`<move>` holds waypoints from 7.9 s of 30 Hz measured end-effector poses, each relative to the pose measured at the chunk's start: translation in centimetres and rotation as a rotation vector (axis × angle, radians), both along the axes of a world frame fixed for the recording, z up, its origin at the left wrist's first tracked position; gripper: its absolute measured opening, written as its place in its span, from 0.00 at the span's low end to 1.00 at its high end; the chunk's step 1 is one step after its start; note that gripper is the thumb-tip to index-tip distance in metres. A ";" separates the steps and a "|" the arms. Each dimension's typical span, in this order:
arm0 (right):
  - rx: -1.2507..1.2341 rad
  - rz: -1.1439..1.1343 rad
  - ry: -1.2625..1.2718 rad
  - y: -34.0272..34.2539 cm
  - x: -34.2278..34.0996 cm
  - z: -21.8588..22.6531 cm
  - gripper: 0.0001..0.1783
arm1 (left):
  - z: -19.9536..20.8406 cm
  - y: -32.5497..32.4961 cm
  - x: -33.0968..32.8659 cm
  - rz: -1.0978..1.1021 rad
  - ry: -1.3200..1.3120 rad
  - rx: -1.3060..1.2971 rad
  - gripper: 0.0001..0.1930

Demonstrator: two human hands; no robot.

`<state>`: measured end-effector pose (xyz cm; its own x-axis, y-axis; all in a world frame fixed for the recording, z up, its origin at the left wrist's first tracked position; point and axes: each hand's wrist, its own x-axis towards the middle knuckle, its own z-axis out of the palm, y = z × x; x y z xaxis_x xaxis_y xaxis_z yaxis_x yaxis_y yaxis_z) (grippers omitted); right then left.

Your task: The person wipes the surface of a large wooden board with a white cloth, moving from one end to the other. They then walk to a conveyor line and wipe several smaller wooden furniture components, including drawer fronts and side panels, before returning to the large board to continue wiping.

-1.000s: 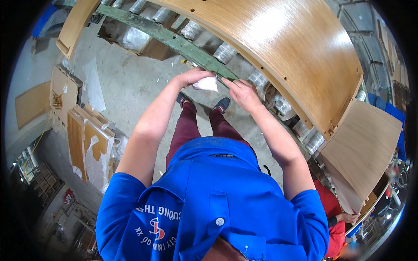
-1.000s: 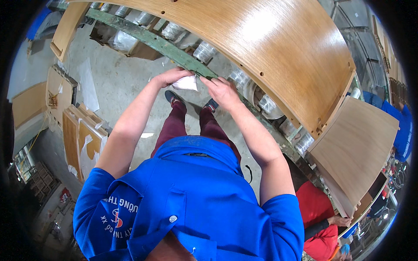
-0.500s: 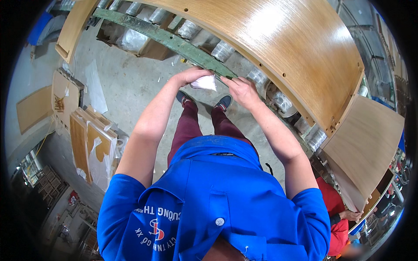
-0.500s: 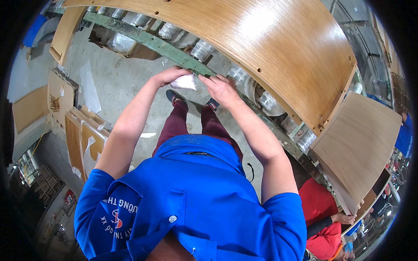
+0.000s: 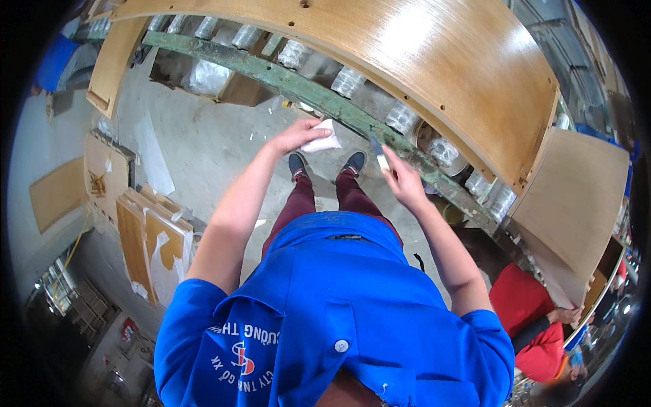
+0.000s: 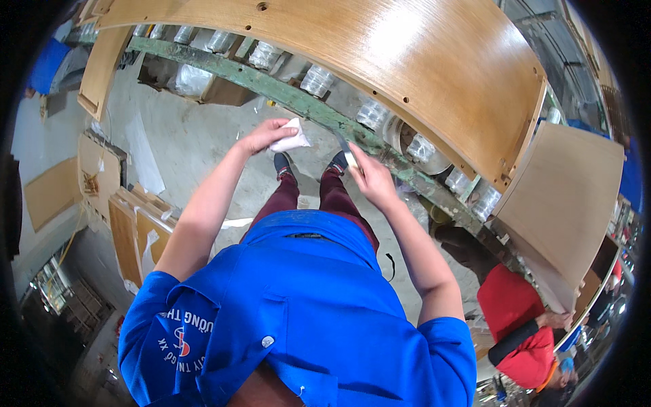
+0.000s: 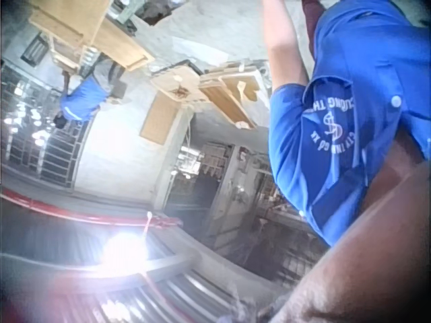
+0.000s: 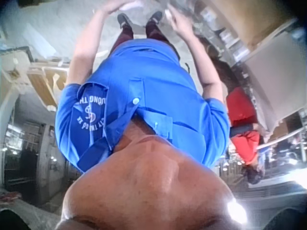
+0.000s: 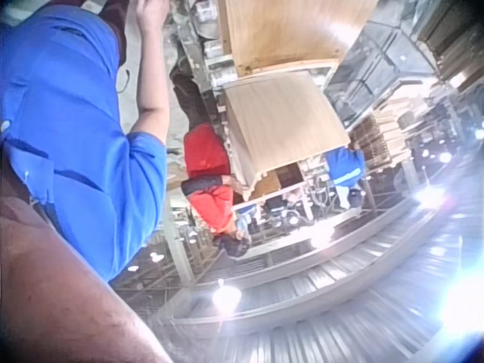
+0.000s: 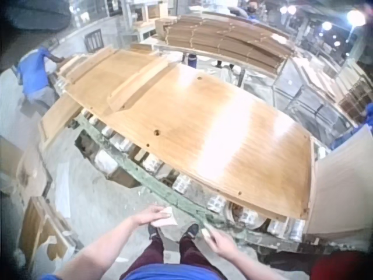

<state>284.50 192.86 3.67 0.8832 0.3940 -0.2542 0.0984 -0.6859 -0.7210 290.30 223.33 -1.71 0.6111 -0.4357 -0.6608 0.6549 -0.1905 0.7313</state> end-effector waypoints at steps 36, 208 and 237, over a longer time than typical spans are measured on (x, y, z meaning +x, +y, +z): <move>2.027 -0.891 0.062 -0.3 -3.3 9.8 0.28 | 21.0 -19.5 -1.3 -0.290 -1.534 -0.037 0.25; -0.147 -0.977 -0.339 -28.0 -2.1 10.4 0.21 | 14.6 -26.2 12.8 -0.276 -1.626 0.490 0.11; 2.218 -0.230 0.727 20.5 23.9 12.5 0.27 | 12.4 25.2 3.8 0.580 -0.863 0.282 0.08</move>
<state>308.37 213.38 16.14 0.9322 0.3519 0.0847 -0.3552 0.9344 0.0274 294.07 248.49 10.70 0.9834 0.1709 0.0612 -0.0166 -0.2509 0.9679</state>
